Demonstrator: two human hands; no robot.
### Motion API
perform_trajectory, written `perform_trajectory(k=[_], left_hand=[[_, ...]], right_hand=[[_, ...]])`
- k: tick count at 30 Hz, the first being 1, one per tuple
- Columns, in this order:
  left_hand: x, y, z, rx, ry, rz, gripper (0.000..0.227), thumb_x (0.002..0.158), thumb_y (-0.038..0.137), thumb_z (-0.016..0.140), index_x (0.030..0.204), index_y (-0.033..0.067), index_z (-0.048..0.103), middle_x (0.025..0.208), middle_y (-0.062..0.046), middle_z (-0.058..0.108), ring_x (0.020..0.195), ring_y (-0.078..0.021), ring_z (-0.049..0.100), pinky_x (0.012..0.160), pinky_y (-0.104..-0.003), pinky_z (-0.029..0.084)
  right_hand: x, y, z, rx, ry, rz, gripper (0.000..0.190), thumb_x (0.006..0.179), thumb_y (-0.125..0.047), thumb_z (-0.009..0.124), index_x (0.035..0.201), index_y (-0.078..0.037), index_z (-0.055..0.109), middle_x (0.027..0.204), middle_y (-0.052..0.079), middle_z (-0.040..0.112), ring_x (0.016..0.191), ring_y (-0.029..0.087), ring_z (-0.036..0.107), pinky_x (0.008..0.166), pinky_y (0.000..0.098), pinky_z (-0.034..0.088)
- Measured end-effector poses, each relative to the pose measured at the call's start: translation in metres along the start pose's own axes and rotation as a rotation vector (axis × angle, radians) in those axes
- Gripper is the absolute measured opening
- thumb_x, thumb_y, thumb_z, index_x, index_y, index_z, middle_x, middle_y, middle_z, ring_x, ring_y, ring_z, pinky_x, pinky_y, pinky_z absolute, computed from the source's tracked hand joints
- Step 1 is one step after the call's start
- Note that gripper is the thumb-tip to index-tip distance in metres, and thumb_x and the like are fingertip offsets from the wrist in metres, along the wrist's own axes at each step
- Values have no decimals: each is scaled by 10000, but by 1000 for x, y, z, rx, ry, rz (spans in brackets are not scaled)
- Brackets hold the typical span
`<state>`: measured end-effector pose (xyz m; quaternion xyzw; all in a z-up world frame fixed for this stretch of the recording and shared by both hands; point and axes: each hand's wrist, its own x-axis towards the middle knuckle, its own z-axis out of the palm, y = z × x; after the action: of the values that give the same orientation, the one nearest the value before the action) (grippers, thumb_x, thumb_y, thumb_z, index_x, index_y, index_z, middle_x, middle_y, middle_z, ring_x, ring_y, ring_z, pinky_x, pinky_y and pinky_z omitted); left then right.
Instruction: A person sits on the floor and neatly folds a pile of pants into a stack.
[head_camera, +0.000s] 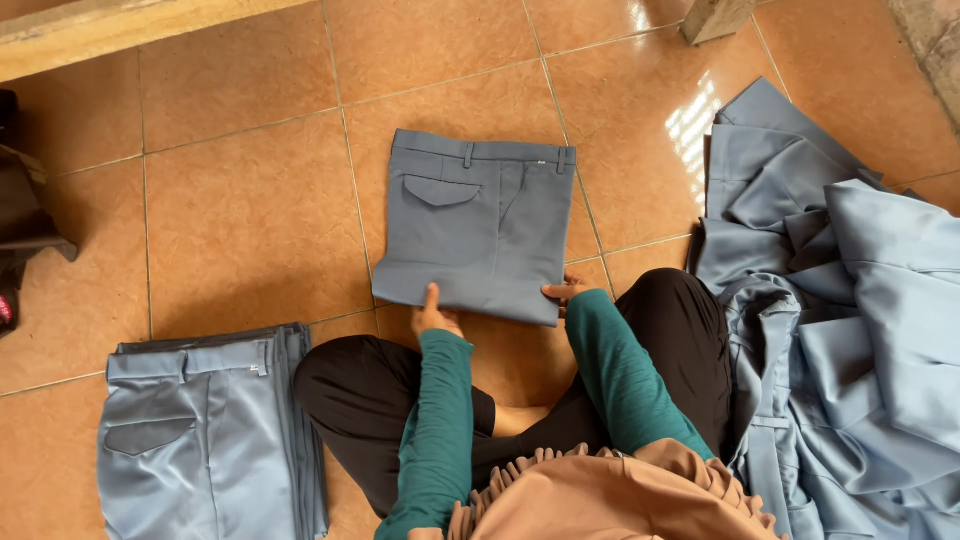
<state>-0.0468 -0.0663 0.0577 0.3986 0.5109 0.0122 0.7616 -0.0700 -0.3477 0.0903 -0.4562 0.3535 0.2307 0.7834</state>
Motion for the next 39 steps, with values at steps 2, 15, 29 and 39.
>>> perform_trajectory(k=[2, 15, 29, 39], left_hand=[[-28, 26, -7, -16, -8, 102, 736, 835, 241, 911, 1460, 246, 523, 1365, -177, 521, 1057, -359, 603, 905, -483, 566], [-95, -7, 10, 1002, -237, 1405, 639, 943, 187, 665, 1544, 182, 447, 1610, -266, 272, 1489, -499, 240, 1179, -613, 266], [6, 5, 23, 1712, 212, 1380, 566, 1010, 541, 442, 1559, 415, 379, 1651, 11, 354, 1515, -311, 308, 1191, -668, 162], [-32, -12, 49, 1642, -246, 1694, 770, 942, 550, 573, 1614, 322, 275, 1678, -203, 208, 1543, -475, 144, 1177, -719, 161]], right_hand=[[-11, -7, -4, -29, 13, -10, 638, 729, 75, 851, 1309, -112, 659, 1056, 136, 737, 851, 349, 760, 730, 513, 650], [11, 6, 14, -1408, 686, -782, 574, 1070, -419, 525, 1605, -282, 369, 1686, 104, 276, 1535, 346, 242, 1194, 594, 264], [25, 23, 40, -1582, 557, -604, 573, 1101, -545, 161, 1648, -408, 67, 1742, -26, 3, 1588, 241, -95, 1227, 592, -120], [30, 26, 38, -1564, 583, -618, 571, 1089, -556, 170, 1637, -422, 79, 1740, -49, 1, 1589, 232, -103, 1235, 603, -115]])
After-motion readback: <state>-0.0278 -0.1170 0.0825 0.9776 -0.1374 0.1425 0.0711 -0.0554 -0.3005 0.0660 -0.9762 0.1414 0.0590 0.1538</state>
